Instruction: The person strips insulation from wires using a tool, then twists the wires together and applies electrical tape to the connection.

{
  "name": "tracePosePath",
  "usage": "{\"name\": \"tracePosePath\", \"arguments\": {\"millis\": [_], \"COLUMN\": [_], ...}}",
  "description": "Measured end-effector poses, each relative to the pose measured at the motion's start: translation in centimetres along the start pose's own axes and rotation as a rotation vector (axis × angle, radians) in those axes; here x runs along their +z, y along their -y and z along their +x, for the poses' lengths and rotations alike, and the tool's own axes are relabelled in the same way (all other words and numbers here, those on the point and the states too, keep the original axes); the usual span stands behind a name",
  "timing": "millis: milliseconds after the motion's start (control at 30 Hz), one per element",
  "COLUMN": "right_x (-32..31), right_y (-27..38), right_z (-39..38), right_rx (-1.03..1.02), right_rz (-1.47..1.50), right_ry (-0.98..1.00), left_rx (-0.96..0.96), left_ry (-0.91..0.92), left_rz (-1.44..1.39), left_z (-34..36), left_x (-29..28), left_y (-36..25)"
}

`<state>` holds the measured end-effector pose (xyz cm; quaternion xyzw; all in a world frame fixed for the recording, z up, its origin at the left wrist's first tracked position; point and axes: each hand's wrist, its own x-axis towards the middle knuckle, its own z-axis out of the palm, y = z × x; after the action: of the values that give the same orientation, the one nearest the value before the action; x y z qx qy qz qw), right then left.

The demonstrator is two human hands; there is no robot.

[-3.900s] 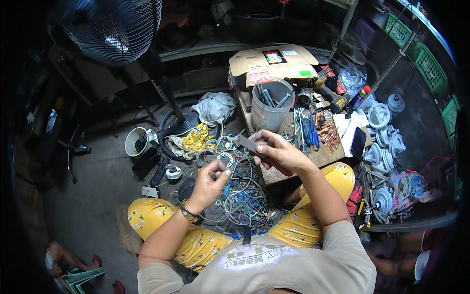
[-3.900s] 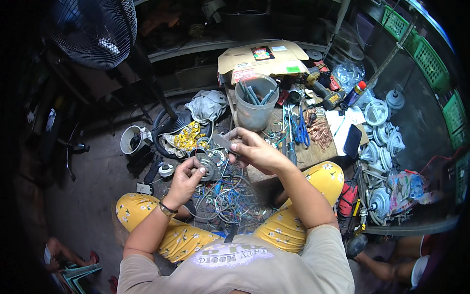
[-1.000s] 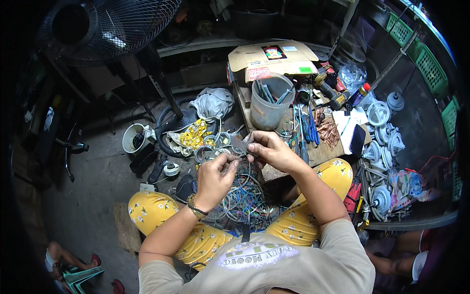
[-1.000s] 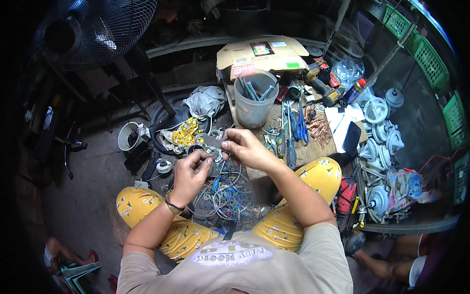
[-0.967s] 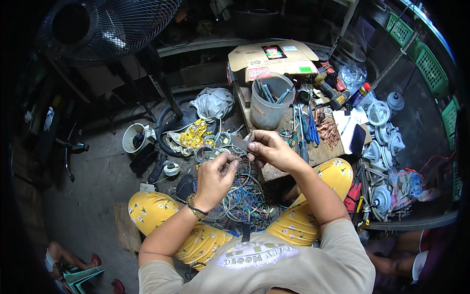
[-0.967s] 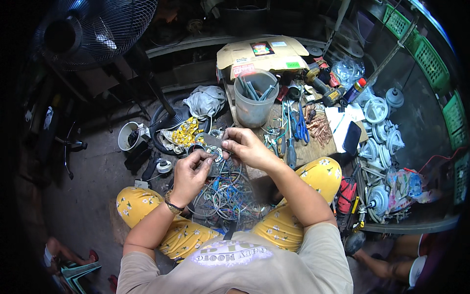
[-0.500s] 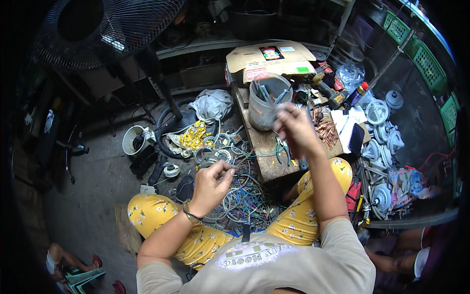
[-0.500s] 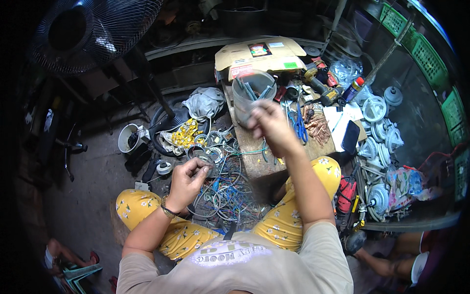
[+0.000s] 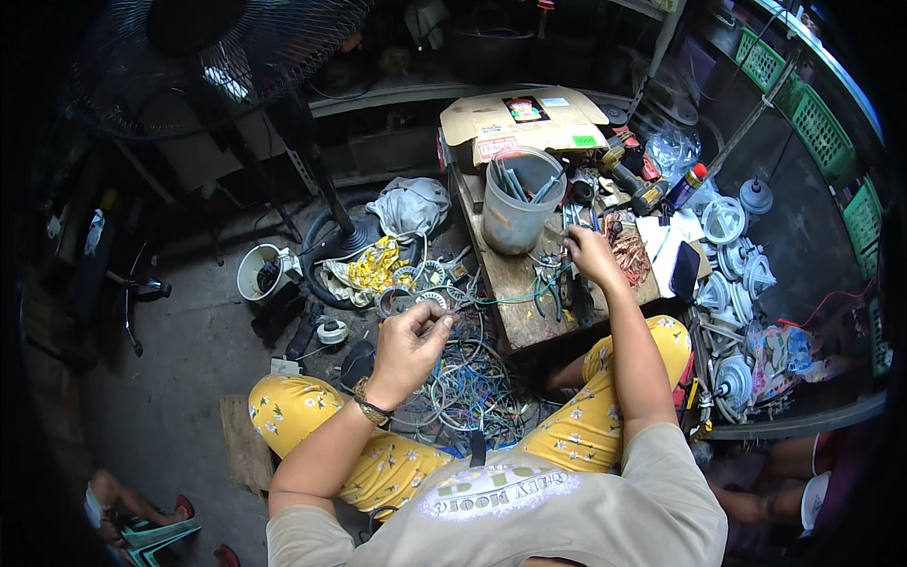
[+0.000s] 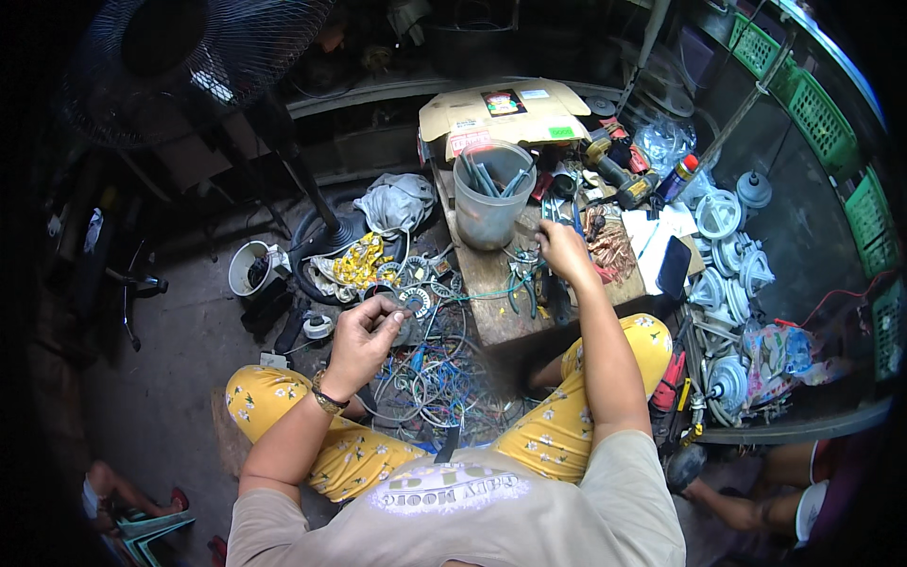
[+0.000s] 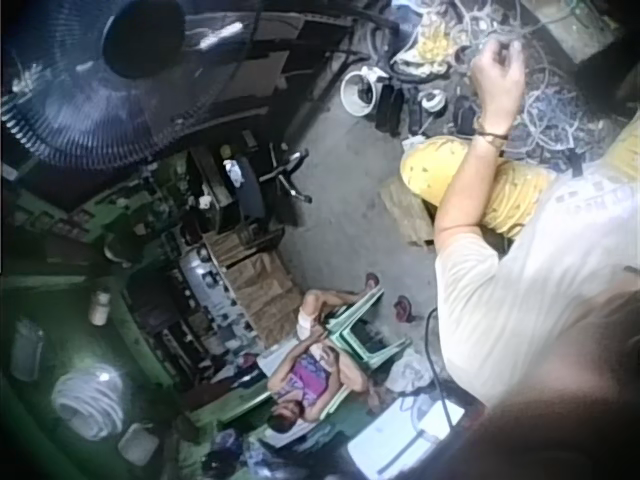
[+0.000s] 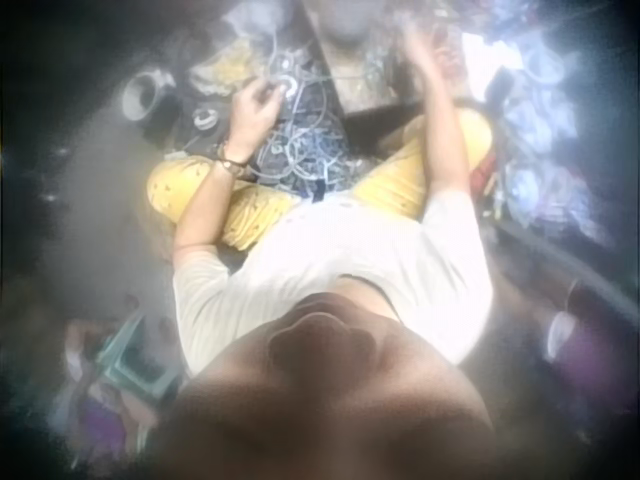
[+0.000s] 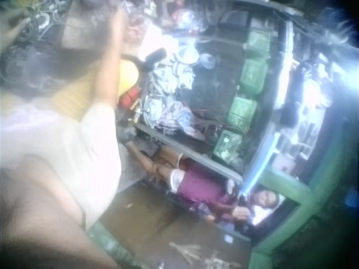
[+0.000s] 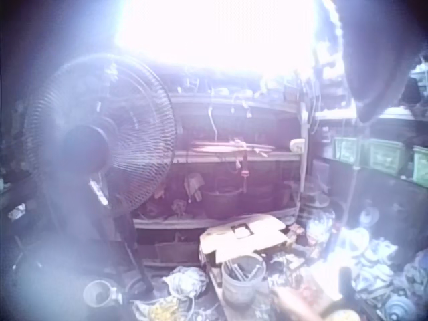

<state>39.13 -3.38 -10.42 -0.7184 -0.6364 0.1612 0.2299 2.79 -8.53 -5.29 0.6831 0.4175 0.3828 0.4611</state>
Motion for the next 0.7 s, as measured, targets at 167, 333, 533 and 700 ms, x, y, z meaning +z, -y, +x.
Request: {"name": "tracePosePath", "arguments": {"millis": [167, 333, 533, 700], "right_x": [-1.5, -1.1, 0.6, 1.2], "right_y": [9.6, 15.3, 15.0, 15.6], "right_z": [-4.7, -6.3, -6.2, -6.4], "right_rx": [0.037, -0.235, -0.306, -0.295], "right_rz": [0.89, 0.89, 0.793, 0.838], "right_ry": [0.372, 0.458, 0.331, 0.377], "left_rx": [0.004, 0.024, 0.103, 0.03], "left_ry": [-0.021, -0.011, 0.028, 0.055], "left_rz": [0.07, 0.097, 0.127, -0.113], "left_z": [-0.1, 0.0, 0.4, 1.0], "left_x": [-0.1, 0.7, 0.9, 2.1], "left_y": [-0.4, -0.3, 0.5, -0.5]}}
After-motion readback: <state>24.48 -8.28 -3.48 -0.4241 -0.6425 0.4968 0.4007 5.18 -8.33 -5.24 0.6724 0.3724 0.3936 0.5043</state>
